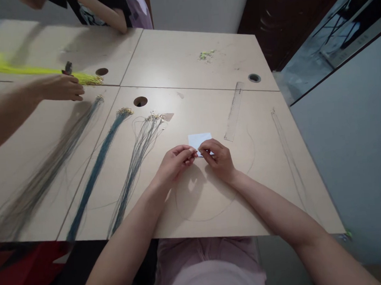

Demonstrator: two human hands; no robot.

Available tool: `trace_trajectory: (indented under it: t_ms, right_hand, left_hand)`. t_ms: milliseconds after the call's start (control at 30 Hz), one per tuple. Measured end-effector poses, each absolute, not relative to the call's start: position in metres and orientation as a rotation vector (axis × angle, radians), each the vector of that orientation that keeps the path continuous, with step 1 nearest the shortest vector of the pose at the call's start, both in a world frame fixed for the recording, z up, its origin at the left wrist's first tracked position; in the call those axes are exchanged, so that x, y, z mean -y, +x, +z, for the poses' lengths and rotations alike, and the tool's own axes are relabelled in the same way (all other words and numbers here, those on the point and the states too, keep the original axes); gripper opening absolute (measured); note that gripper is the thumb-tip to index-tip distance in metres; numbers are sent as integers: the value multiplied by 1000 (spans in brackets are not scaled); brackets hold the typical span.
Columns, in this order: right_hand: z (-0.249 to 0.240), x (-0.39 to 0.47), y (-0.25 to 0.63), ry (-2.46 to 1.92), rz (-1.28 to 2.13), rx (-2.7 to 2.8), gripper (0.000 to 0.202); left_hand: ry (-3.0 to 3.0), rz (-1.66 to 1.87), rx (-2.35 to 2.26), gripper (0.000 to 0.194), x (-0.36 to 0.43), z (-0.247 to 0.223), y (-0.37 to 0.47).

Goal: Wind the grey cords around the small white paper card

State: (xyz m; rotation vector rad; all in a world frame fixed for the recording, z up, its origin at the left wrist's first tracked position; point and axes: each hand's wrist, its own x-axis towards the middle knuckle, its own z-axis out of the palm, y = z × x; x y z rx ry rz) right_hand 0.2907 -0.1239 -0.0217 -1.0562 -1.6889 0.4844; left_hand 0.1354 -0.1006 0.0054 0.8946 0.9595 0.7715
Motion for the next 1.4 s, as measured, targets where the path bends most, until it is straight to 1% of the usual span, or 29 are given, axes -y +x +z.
trace_trajectory:
  t_ms: [200, 367, 467, 767, 1400]
  right_hand:
    - [-20, 124, 291, -1039, 462, 1667, 9]
    - [-20, 125, 291, -1050, 465, 1666, 8]
    - [-20, 125, 291, -1066, 468, 1668, 8]
    - [-21, 125, 291, -1078, 478, 1664, 7]
    - [-20, 127, 291, -1111, 546, 1625, 7]
  left_hand:
    - [1385, 969, -1073, 18, 101, 9, 132]
    - [1780, 959, -1125, 11, 101, 9, 131]
    - [1896, 950, -1133, 8, 101, 10, 131]
    - [1991, 1019, -1074, 4, 101, 12, 131]
    - [2048, 1017, -1092, 6, 101, 7, 132]
